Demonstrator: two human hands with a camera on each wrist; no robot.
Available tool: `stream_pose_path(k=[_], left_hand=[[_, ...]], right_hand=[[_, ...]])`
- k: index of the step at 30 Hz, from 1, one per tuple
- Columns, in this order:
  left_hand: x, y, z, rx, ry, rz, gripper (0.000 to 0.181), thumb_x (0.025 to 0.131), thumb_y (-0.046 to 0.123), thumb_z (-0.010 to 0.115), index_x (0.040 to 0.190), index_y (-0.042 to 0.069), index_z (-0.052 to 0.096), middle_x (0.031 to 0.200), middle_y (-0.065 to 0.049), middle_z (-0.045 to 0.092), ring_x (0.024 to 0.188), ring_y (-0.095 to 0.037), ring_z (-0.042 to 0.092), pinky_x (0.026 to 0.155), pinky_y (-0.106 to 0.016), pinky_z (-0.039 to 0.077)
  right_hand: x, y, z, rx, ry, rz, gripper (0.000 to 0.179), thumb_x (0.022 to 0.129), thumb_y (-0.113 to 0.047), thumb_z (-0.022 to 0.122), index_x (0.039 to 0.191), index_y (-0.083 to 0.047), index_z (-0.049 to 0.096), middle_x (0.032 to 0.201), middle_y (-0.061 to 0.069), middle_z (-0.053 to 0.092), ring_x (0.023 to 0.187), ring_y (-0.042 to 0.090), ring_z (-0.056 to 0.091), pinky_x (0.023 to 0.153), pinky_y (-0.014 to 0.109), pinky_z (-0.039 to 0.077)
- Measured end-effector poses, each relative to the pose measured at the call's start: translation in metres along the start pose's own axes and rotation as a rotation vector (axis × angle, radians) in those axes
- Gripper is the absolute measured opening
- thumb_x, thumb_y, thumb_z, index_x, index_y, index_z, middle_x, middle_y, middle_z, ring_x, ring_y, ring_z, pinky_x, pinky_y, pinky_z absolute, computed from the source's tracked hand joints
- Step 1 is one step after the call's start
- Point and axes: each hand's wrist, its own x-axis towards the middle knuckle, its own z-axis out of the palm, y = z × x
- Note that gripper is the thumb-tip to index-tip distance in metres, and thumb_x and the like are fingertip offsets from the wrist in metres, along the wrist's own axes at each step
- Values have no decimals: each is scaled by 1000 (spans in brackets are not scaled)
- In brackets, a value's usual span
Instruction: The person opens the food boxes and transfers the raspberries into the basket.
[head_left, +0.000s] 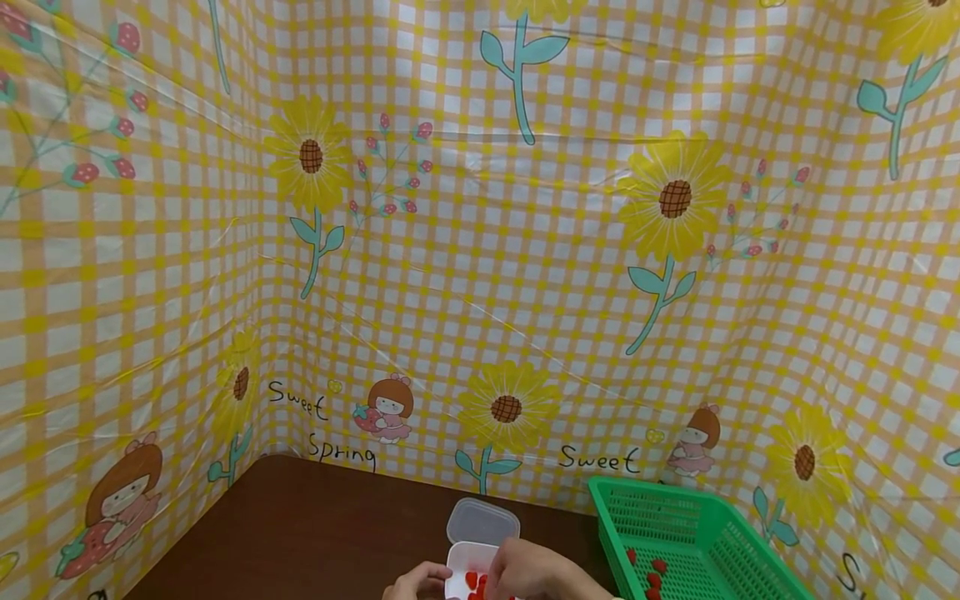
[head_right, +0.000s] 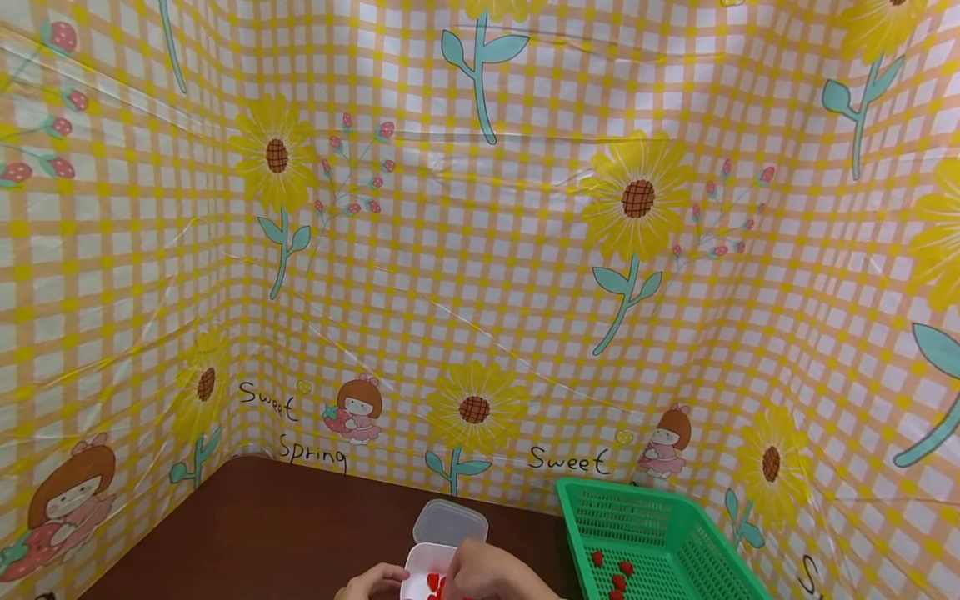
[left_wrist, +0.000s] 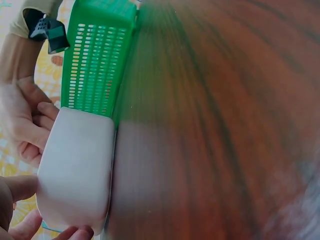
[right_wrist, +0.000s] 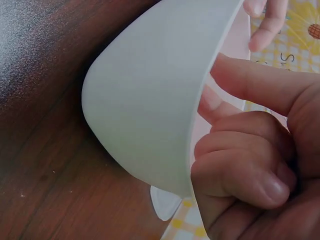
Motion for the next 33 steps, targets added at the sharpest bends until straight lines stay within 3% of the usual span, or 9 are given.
stream_pose_path(k=[3,11,17,21,28,33], left_hand=[[0,0,0,9,-1,1,40,73,22,77,106,6,60,98,-16,68,85,-28,66,75,-50,48],[2,-5,1,22,-5,38,41,73,23,77,107,8,61,99,-13,69,87,-25,66,73,-38,48],[2,-5,1,17,-15,35,41,73,23,76,107,7,60,100,-16,68,86,-27,66,72,-41,49],[2,-5,0,37,-6,38,41,73,24,76,107,7,60,99,-15,68,86,-25,66,73,-43,48],[2,-5,-1,36,-17,46,41,73,24,76,107,7,60,100,-15,68,86,-23,66,72,-36,48],[1,-6,-2,13,-31,52,42,73,23,76,108,5,59,100,-15,68,84,-21,66,69,-29,48]], right_hand=[[1,-2,2,-49,-9,8,7,70,-6,66,64,-9,66,58,-2,54,55,14,44,48,27,34],[10,1,10,-50,-113,-154,12,70,-12,65,60,-7,61,50,-10,39,45,5,30,43,19,24],[15,-1,21,-318,-6,-123,21,72,-19,68,56,-14,55,50,-11,34,45,5,30,43,18,26],[14,-4,25,-396,55,-98,25,73,-16,66,52,-14,51,48,-10,32,43,6,27,42,20,24],[17,-3,31,-368,111,-52,9,72,-16,68,65,-12,67,51,-11,47,47,5,36,47,19,34],[20,1,36,-234,115,-53,4,72,-10,69,70,-6,70,56,-8,54,50,6,40,50,20,39]])
